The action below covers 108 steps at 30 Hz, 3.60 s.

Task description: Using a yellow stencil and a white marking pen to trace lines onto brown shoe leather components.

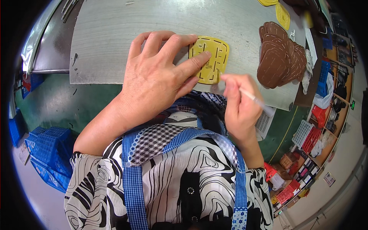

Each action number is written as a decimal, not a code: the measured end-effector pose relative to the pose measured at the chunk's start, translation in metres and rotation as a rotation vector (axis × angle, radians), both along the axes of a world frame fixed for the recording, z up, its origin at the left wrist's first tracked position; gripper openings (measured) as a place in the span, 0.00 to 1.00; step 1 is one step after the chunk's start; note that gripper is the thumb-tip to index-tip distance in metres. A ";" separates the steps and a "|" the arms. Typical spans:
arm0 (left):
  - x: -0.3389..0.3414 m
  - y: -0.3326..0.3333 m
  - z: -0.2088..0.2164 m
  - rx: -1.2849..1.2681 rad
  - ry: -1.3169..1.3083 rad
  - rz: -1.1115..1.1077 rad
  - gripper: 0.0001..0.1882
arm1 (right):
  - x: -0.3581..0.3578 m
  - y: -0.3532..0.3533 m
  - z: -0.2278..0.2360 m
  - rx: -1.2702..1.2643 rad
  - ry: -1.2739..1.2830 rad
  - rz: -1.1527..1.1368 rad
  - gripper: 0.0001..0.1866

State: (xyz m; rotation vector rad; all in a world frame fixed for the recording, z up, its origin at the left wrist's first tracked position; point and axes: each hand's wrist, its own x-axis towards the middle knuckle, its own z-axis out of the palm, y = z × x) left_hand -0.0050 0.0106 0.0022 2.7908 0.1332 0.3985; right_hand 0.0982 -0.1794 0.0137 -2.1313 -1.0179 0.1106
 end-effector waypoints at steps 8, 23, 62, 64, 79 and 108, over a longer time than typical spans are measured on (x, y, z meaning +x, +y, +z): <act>0.032 0.025 0.016 -0.094 0.001 -0.122 0.33 | 0.023 0.008 -0.002 0.283 0.300 -0.039 0.12; 0.013 0.086 -0.005 0.186 0.070 0.074 0.38 | 0.108 -0.075 -0.018 0.048 -0.529 -0.513 0.09; -0.016 0.001 -0.006 -0.121 -0.107 0.108 0.26 | 0.059 0.050 -0.004 -0.022 -0.067 0.167 0.11; -0.014 0.000 -0.005 -0.093 -0.130 0.116 0.25 | 0.059 0.050 0.004 -0.010 -0.097 0.170 0.13; -0.015 0.001 -0.008 -0.057 -0.119 0.096 0.16 | 0.053 0.072 0.000 0.033 0.107 0.226 0.11; -0.011 -0.002 -0.005 -0.073 -0.112 0.148 0.23 | 0.009 0.028 0.004 0.014 -0.031 0.316 0.02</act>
